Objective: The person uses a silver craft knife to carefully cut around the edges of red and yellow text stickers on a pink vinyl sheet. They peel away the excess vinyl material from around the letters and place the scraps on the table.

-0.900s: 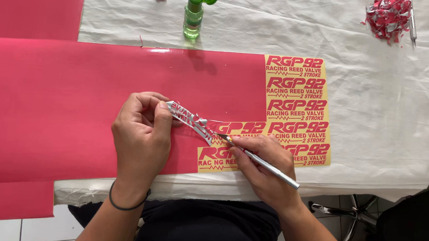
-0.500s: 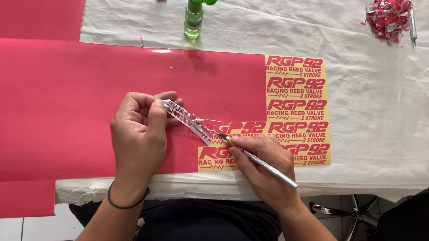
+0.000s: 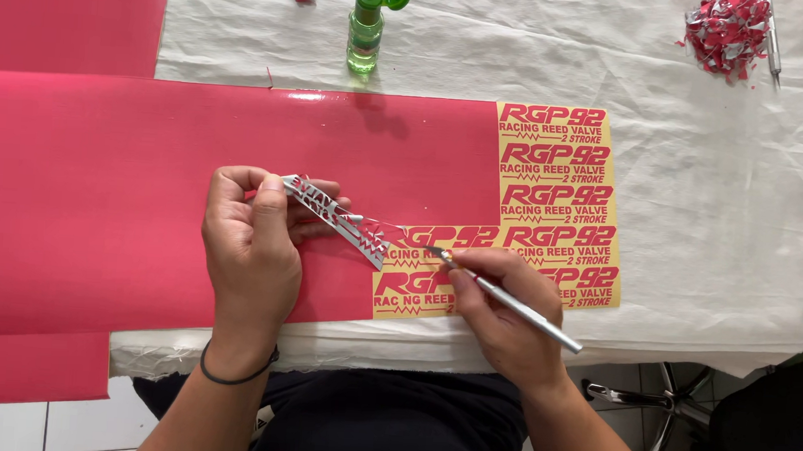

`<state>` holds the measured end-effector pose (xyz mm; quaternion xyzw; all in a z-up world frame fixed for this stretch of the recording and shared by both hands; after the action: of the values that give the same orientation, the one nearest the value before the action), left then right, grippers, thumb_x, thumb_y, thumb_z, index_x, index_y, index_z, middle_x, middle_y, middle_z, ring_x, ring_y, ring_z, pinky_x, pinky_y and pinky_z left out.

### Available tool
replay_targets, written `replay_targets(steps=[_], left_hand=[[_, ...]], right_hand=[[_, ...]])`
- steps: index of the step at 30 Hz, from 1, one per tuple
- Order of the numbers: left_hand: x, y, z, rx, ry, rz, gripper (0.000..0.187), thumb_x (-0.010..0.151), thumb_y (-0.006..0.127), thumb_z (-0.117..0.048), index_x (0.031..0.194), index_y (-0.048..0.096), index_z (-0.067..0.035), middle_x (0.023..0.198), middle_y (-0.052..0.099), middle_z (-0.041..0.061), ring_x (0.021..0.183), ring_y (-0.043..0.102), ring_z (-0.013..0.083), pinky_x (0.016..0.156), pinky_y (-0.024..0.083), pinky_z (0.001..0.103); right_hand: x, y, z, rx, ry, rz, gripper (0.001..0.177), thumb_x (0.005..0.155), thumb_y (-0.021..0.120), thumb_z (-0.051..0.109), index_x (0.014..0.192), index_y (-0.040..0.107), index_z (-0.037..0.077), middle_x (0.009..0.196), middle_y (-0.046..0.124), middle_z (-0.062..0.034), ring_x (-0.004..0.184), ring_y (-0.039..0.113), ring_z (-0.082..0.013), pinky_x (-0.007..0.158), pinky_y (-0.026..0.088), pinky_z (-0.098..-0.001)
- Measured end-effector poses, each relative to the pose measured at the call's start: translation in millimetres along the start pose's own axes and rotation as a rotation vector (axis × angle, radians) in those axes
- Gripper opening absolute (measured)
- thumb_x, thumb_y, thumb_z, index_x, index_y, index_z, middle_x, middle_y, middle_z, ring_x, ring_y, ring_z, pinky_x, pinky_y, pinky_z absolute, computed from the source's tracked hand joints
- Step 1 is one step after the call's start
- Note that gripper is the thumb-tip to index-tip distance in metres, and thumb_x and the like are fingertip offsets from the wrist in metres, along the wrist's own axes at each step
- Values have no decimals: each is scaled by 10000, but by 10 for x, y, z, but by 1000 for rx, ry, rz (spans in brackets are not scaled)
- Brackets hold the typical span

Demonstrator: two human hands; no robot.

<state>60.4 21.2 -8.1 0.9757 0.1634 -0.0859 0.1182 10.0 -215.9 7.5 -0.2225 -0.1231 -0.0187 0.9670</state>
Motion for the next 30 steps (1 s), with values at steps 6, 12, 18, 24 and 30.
replay_targets(steps=[6, 12, 18, 24, 30], left_hand=[[6, 6, 14, 0, 3, 5, 100, 1040, 397, -182, 1034, 378, -83, 898, 755, 256, 759, 798, 326, 651, 681, 373], [27, -44, 91, -25, -14, -12, 117, 1048, 394, -203, 1068, 376, -90, 910, 765, 258, 785, 803, 317, 646, 675, 357], [29, -39, 80, -45, -18, -17, 133, 1042, 403, -230, 1048, 386, -99, 903, 758, 252, 784, 803, 325, 634, 670, 366], [29, -54, 64, -61, -13, -37, 127, 1044, 403, -224, 1036, 378, -100, 897, 749, 243, 751, 787, 330, 637, 670, 377], [53, -89, 109, -158, -28, -73, 135, 1036, 421, -233, 1048, 386, -103, 867, 732, 253, 714, 767, 343, 600, 646, 392]], right_hand=[[3, -76, 293, 25, -113, -107, 193, 910, 719, -56, 1092, 681, -2, 1021, 756, -132, 972, 748, -211, 882, 604, -285], [32, 163, 50, -29, -69, 30, 142, 887, 769, 74, 1019, 720, 60, 899, 785, -55, 691, 727, -93, 646, 587, -210], [-1, 168, 43, -75, -136, 91, 139, 902, 755, 83, 1034, 719, 66, 960, 758, -74, 744, 730, -126, 621, 572, -219], [37, 234, 117, -134, -207, 134, 158, 932, 738, 66, 1088, 731, 91, 1043, 784, -33, 939, 738, -198, 914, 558, -340], [36, 227, 120, -133, -203, 143, 145, 918, 751, 76, 1061, 734, 85, 1029, 786, -37, 932, 745, -189, 880, 556, -320]])
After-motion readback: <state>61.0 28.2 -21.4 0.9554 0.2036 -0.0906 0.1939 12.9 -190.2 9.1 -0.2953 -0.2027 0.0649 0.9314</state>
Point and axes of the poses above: each hand's wrist, its own x-axis towards the middle knuckle, its own y-axis out of the palm, z = x × y, the point moved 6 cm from there along x, towards the middle knuckle
